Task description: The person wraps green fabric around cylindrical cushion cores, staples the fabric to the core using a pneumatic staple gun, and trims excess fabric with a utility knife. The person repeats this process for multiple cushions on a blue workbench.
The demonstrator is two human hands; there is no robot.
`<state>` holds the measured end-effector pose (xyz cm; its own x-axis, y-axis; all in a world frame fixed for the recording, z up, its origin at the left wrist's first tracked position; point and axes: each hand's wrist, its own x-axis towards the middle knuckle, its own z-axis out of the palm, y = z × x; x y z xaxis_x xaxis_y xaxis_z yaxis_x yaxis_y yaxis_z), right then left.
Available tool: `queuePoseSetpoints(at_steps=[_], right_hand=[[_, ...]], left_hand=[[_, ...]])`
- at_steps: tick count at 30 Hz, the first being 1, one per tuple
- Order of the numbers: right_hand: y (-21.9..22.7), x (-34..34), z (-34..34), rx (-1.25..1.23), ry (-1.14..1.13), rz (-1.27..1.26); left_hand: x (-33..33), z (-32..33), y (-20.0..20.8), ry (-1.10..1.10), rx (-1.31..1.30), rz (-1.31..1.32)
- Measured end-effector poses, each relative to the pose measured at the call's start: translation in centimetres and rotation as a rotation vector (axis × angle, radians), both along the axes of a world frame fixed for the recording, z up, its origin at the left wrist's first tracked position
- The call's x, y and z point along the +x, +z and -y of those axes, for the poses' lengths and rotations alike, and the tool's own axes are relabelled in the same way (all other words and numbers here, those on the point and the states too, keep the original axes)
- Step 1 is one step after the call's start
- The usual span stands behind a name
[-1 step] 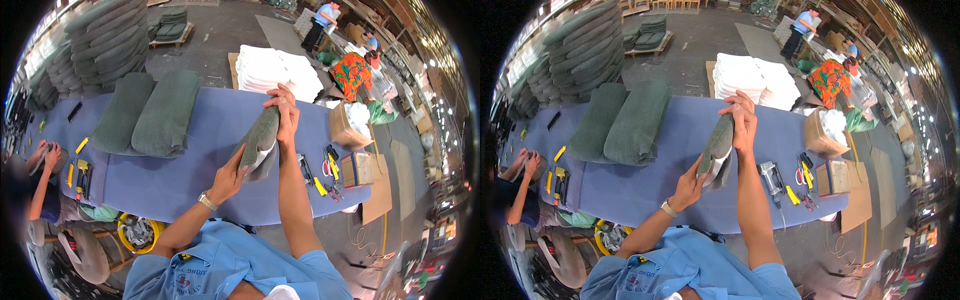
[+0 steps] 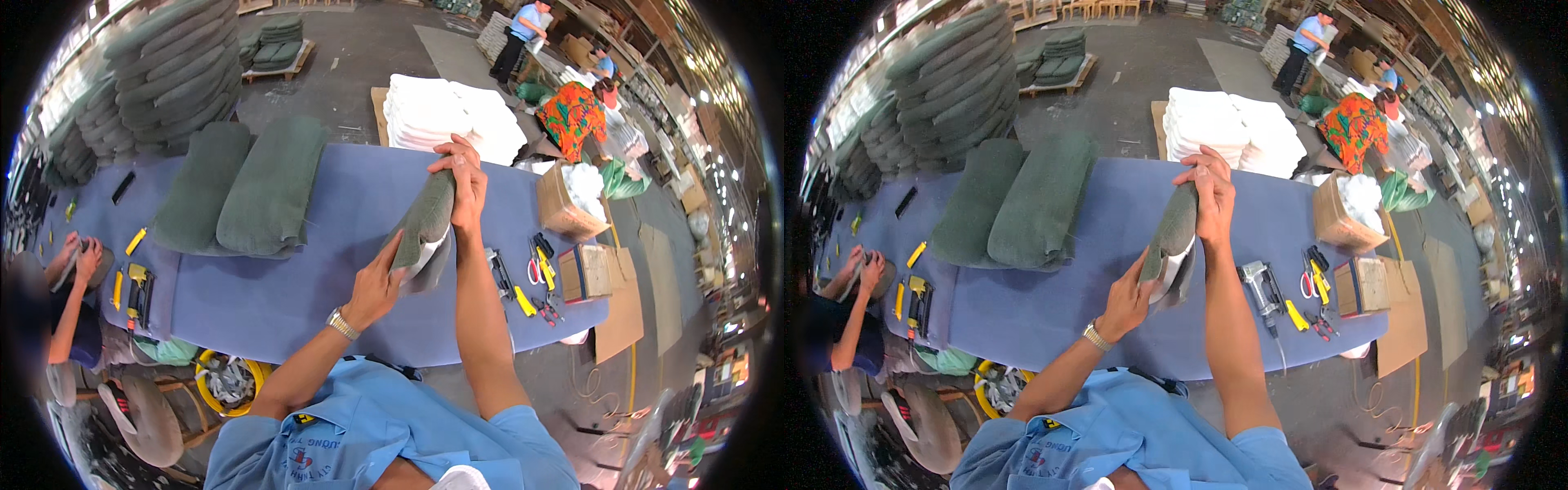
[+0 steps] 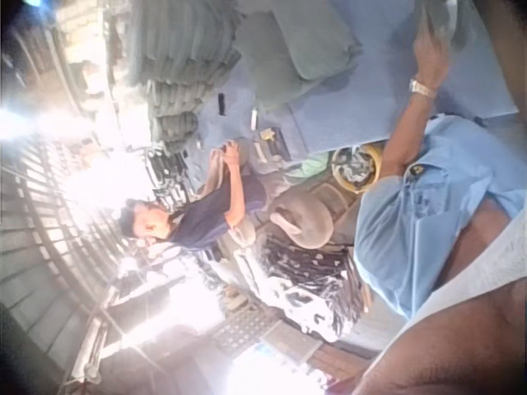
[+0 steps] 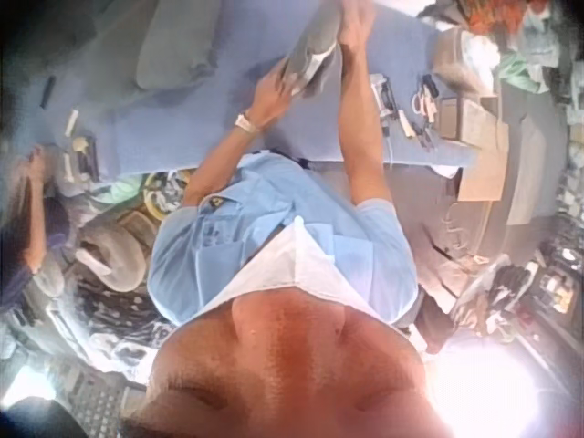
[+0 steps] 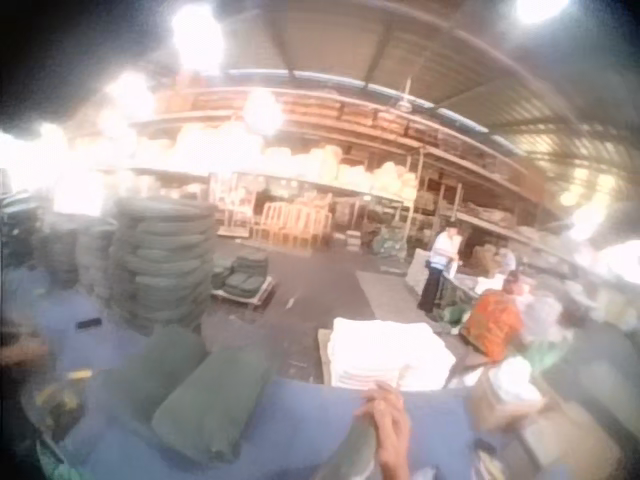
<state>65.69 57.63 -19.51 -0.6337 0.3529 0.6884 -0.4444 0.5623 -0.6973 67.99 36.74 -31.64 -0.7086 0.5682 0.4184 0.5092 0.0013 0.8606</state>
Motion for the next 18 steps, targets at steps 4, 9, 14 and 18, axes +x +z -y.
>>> queuePoseSetpoints(at_steps=[4, 9, 14, 18], right_hand=[[0.8, 1.1, 0.3, -0.054, -0.067, 0.041], [1.6, 0.4, -0.4, -0.306, -0.038, 0.025], [-2.2, 0.6, 0.5, -0.422, -0.102, 0.292], [-10.8, 2.4, 0.6, -0.344, -0.141, 0.580]], left_hand=[[-0.4, -0.9, 2.9, 0.061, -0.092, 0.038], [-0.6, -1.5, 6.3, 0.044, 0.138, -0.040], [-2.1, -1.8, 6.6, -0.018, 0.176, 0.241], [-4.6, -3.6, -1.2, -0.041, 0.099, 0.826]])
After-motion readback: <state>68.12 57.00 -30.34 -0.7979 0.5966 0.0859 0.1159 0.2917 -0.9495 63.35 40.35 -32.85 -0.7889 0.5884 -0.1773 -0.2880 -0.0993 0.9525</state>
